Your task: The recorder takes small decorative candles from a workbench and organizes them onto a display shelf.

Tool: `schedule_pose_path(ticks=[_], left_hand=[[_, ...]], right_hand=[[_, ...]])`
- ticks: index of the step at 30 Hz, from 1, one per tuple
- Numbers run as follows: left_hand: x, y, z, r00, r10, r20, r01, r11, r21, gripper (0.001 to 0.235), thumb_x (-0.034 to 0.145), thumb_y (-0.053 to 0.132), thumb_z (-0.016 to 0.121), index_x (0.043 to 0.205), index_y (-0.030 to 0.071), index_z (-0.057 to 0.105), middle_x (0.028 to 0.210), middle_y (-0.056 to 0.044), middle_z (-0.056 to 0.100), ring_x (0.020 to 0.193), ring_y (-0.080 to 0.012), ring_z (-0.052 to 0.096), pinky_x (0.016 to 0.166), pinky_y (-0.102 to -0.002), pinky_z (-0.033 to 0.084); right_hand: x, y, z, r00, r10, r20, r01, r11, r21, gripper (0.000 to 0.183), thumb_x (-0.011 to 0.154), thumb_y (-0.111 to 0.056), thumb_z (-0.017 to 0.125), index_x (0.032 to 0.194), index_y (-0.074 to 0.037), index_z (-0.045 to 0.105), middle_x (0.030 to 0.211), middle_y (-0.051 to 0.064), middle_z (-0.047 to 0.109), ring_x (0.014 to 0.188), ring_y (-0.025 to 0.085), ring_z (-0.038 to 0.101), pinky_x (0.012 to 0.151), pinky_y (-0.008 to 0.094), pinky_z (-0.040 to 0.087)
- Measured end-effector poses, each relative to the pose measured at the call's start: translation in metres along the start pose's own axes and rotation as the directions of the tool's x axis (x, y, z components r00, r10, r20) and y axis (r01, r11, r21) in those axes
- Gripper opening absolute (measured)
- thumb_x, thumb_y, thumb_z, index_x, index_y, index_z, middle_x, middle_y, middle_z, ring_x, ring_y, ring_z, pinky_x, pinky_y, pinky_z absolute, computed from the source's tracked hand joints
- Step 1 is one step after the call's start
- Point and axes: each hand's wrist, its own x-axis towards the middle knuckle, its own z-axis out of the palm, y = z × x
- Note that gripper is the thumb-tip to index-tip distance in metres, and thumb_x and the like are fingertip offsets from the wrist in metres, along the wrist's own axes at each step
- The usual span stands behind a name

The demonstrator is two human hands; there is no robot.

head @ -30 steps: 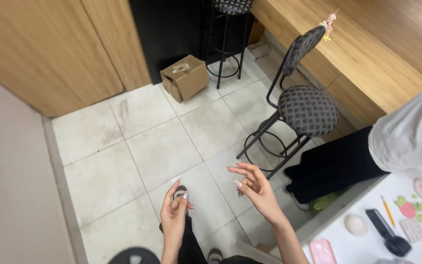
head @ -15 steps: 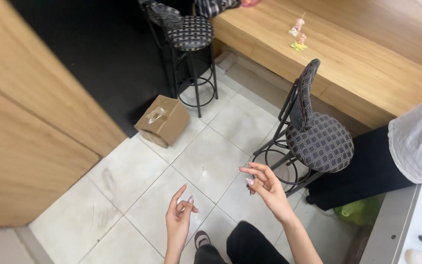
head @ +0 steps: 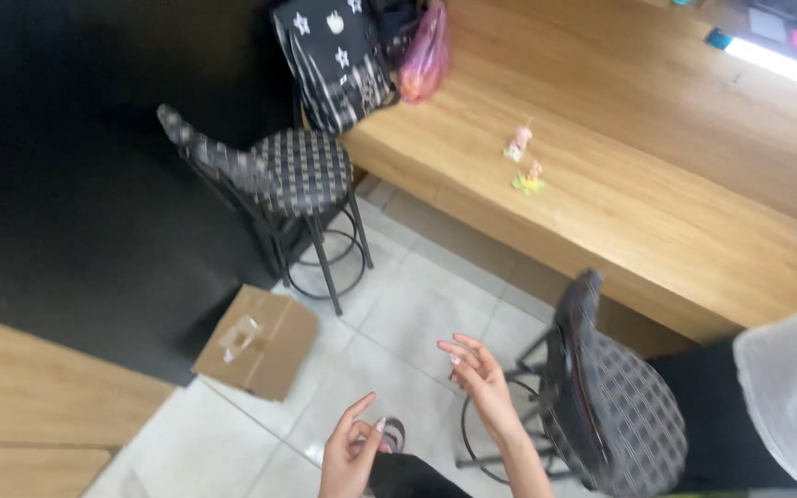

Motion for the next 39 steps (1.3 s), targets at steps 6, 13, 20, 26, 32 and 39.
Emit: schedule_pose_path(ticks=[6,13,20,26,32,39], left_hand=[[0.105,0.059,0.001,0.997,0.027,-0.074,-0.017,0.991,0.131,0.047,0.094,0.005,0.066,0.140,0.006,0.060,0.069,0.000,0.063,0.070,-0.0082,0.064,0.067,-0.021,0.048],[0.258,0.062,0.054,0.982,-0.039,0.185,0.022,0.995,0.092,0.047,0.094,0.004,0.064,0.141,0.005,0.059,0.072,0.000,0.062,0.073,-0.0073,0.064,0.071,-0.018,0.049],[0.417,0.093,0.123,0.903,-0.174,0.392,0.069,0.961,0.269,0.048,0.095,0.011,0.067,0.142,0.007,0.059,0.077,-0.001,0.064,0.063,-0.0070,0.051,0.055,-0.022,0.042],[0.542,0.157,0.168,0.783,-0.235,0.577,-0.034,0.909,0.416,0.046,0.095,0.016,0.066,0.141,0.014,0.061,0.091,0.002,0.071,0.067,-0.0044,0.057,0.062,-0.019,0.051],[0.618,0.161,0.214,0.729,-0.081,0.679,-0.224,0.910,0.348,0.044,0.097,0.017,0.067,0.140,0.010,0.061,0.119,-0.004,0.072,0.104,-0.0097,0.066,0.091,-0.026,0.051],[0.635,0.103,0.283,0.762,-0.236,0.603,-0.041,0.912,0.408,0.048,0.096,0.019,0.070,0.142,0.012,0.057,0.143,-0.006,0.060,0.127,-0.0195,0.059,0.101,-0.033,0.049]], right_hand=[[0.121,-0.069,0.021,0.977,-0.206,0.059,0.208,0.978,-0.032,0.043,0.096,-0.008,0.061,0.138,-0.005,0.053,0.131,0.009,0.070,0.098,0.009,0.062,0.085,0.029,0.051],[0.203,-0.092,0.002,0.980,-0.195,-0.038,0.196,0.980,0.025,0.044,0.096,-0.008,0.066,0.138,-0.005,0.053,0.128,0.010,0.071,0.087,0.010,0.059,0.080,0.027,0.051],[0.308,-0.106,-0.063,0.912,-0.179,-0.368,0.180,0.983,-0.032,0.042,0.094,-0.008,0.064,0.135,-0.003,0.055,0.127,0.009,0.073,0.103,0.011,0.066,0.083,0.028,0.053],[0.368,-0.159,-0.109,0.751,-0.249,-0.611,0.196,0.969,-0.153,0.043,0.095,-0.007,0.068,0.135,-0.001,0.056,0.125,0.010,0.073,0.099,0.012,0.064,0.083,0.029,0.052],[0.407,-0.180,-0.142,0.675,-0.281,-0.682,0.036,0.936,-0.349,0.057,0.089,-0.009,0.077,0.140,-0.004,0.053,0.132,0.011,0.070,0.091,0.017,0.061,0.084,0.031,0.053],[0.488,-0.157,-0.243,0.868,-0.375,-0.326,-0.147,0.433,-0.889,0.087,0.067,-0.011,0.089,0.144,-0.010,0.049,0.129,0.019,0.067,0.118,0.039,0.063,0.095,0.045,0.053]])
